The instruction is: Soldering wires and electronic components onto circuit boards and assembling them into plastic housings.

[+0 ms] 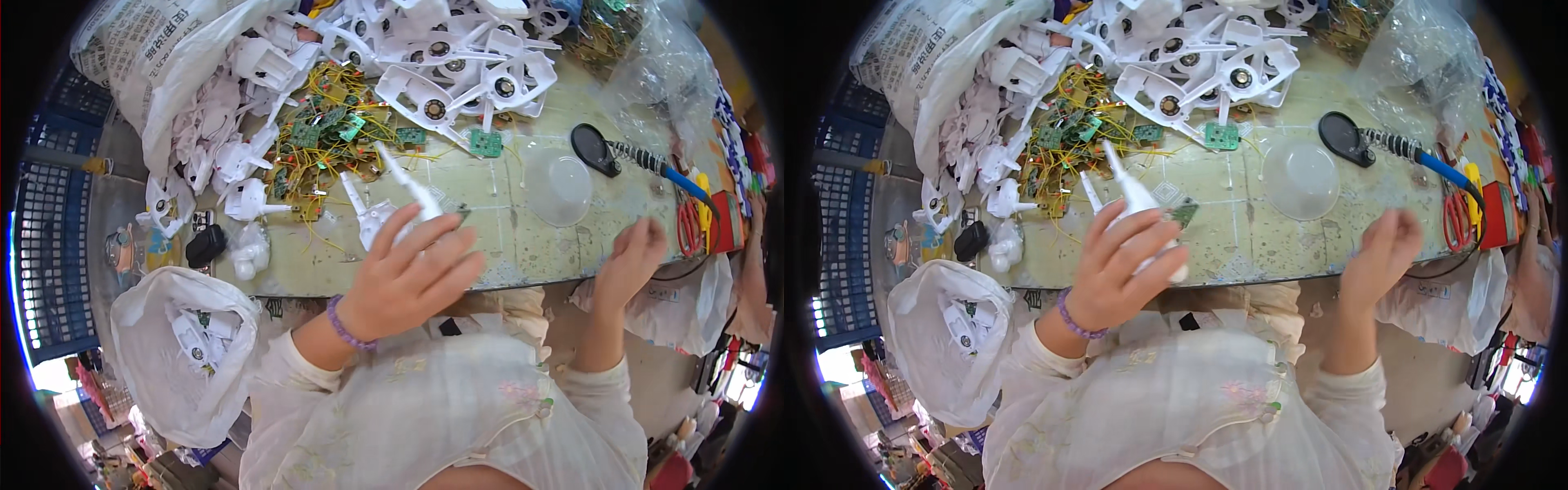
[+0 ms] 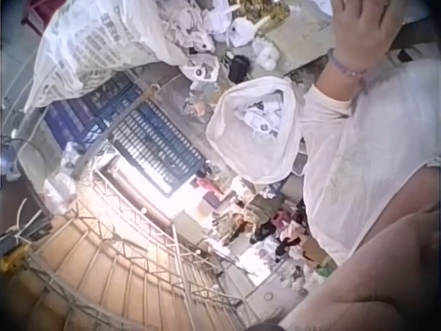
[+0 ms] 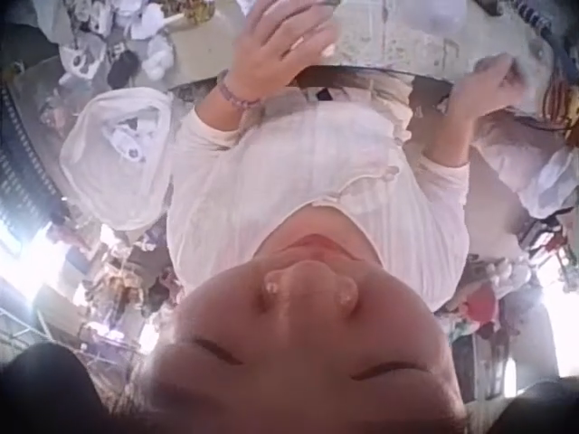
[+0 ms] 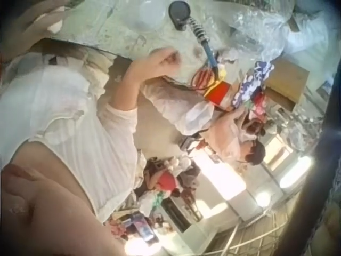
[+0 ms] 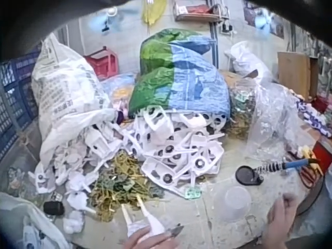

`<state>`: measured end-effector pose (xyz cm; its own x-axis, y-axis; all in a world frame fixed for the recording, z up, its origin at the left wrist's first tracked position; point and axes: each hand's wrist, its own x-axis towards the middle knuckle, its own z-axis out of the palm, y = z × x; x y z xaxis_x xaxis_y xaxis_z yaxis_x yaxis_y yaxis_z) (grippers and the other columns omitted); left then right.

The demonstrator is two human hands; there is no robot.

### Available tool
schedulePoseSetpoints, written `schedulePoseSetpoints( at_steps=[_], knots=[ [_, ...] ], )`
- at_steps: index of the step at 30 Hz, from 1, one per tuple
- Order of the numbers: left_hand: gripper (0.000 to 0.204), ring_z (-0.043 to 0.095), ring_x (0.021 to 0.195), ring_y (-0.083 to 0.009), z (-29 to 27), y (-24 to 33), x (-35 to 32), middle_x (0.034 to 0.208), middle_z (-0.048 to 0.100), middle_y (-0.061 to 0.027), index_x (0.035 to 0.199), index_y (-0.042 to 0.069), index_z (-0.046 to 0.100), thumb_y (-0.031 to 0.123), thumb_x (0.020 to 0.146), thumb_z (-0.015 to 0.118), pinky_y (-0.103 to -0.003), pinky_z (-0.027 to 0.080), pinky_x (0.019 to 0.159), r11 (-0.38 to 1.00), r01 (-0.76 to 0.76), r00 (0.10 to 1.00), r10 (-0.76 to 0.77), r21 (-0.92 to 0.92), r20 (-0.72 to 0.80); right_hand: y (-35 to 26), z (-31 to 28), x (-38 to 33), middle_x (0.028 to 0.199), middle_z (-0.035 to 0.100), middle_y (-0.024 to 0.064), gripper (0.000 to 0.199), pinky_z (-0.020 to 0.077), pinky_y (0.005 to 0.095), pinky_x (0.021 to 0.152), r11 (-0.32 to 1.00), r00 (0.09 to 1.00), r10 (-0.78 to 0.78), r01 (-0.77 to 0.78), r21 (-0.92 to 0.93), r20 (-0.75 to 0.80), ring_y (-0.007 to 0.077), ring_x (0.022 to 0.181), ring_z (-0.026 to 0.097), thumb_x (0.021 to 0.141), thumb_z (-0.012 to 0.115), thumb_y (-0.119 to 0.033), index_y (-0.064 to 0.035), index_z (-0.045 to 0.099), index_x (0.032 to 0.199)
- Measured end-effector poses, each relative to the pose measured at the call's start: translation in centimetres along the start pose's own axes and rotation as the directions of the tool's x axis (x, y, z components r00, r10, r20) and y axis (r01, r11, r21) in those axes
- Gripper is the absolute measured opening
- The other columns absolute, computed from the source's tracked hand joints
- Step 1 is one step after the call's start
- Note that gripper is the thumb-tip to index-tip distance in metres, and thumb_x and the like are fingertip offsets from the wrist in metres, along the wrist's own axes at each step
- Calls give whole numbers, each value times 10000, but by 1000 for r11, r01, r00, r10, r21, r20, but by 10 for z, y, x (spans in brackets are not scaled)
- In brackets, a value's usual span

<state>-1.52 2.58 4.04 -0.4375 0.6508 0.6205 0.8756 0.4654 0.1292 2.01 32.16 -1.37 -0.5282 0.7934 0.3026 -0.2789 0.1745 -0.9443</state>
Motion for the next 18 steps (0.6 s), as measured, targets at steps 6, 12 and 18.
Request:
schedulePoseSetpoints(
  at_steps=[6,12,18],
  knots=[
    [387,520,1122,-325,14,1,-75,1155,565,-101,1040,101,548,128,711,750,-520,396,969,971,240,964,-237,17,-119,-35,38,-76,944,579,127,284,448,243,607,919,534,-164,388,-68,829,186,706,555,806,638,-24,-2,532,1068],
    [439,504,1086,-367,-5,13,-81,1159,530,-152,1096,49,548,313,780,701,-498,404,928,897,410,899,-428,-164,-96,-34,89,-91,1083,575,202,434,469,400,820,874,393,-50,462,-151,918,368,963,566,796,655,-118,5,493,1179],
    [677,417,1157,-384,4,-2,-71,1217,470,-217,1130,-38,528,482,733,704,-490,310,985,672,712,684,-729,205,17,-35,102,-99,1061,570,196,505,476,382,794,913,371,114,326,-244,922,330,898,572,786,677,-118,4,460,1226]
  ],
)
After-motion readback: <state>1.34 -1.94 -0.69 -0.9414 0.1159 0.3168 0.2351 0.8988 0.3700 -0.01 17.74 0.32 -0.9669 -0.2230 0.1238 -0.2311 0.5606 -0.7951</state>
